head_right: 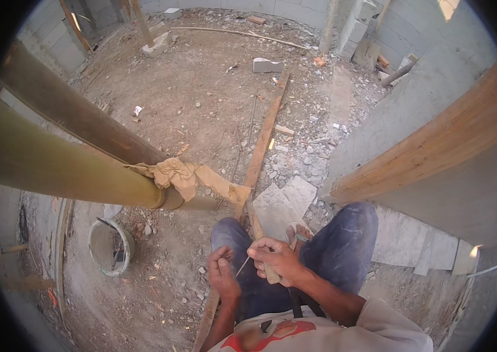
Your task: The person secures bamboo scaffolding by nailing a wooden board to it using a hammer and nails taken from a bucket.
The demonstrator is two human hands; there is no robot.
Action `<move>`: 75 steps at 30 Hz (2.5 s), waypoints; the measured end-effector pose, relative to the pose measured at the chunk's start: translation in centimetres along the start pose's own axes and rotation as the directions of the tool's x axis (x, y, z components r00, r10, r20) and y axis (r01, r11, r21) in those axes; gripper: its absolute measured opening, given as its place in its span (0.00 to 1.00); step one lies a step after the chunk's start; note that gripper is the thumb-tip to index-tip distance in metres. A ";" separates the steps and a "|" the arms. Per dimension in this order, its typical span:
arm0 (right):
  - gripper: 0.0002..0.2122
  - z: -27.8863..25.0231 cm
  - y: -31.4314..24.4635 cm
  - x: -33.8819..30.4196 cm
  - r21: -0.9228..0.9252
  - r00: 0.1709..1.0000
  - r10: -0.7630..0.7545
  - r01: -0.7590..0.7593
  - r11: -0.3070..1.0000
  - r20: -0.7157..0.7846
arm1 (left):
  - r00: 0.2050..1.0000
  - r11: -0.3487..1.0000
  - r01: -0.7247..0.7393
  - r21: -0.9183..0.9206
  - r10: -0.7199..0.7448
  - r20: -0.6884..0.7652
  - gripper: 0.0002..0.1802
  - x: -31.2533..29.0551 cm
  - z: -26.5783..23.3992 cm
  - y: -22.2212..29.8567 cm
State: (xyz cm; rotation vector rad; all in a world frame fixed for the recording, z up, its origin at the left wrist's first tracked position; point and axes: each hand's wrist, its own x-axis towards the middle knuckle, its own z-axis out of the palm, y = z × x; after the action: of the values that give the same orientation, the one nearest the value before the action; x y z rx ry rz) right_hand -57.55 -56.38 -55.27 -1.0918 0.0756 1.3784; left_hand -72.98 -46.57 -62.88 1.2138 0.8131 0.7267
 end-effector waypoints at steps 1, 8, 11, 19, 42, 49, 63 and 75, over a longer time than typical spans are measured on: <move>0.10 -0.6 -1.3 -0.8 -0.080 0.998 0.011 -0.016 0.997 -0.058 | 0.988 0.996 -0.018 -0.088 0.031 0.152 0.22 0.6 1.1 1.1; 0.11 -5.1 -6.5 -3.1 -0.762 0.912 -0.381 0.136 0.633 -0.153 | 0.664 0.927 0.375 0.012 -0.278 0.694 0.17 5.8 8.1 3.0; 0.16 -6.4 -10.2 -5.0 -0.717 0.924 -0.299 0.041 0.696 -0.237 | 0.607 0.941 0.330 0.073 -0.271 0.747 0.15 7.3 11.2 3.2; 0.44 -6.6 -22.3 -6.6 -0.546 0.917 -0.396 0.310 0.778 -0.044 | 0.817 0.965 0.258 0.040 -0.240 0.524 0.12 11.2 11.9 -6.9; 0.22 -21.4 -20.0 25.8 -0.463 0.854 -0.425 0.258 0.848 -0.301 | 0.969 0.963 0.240 0.126 -0.245 0.023 0.11 24.0 14.4 -18.9; 0.21 -21.4 -21.2 23.6 -0.422 0.887 -0.336 0.184 0.887 -0.318 | 0.978 0.967 0.209 0.146 -0.205 -0.042 0.10 24.3 13.6 -19.5; 0.22 -20.0 -22.1 23.7 -0.739 0.913 -0.211 -0.131 0.661 -0.350 | 0.965 0.967 0.252 0.042 -0.248 -0.085 0.07 24.7 12.5 -18.7; 0.25 -22.8 -17.7 26.6 -0.905 0.945 -0.212 -0.149 0.399 -0.249 | 0.984 0.993 0.103 0.064 -0.092 -0.149 0.09 27.6 15.5 -18.7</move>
State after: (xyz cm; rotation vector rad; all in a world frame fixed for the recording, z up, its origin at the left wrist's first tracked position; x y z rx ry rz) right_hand -23.96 -48.23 -74.01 -2.2700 -0.5612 1.1401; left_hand -44.37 -35.11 -82.83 1.1854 1.0205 0.7176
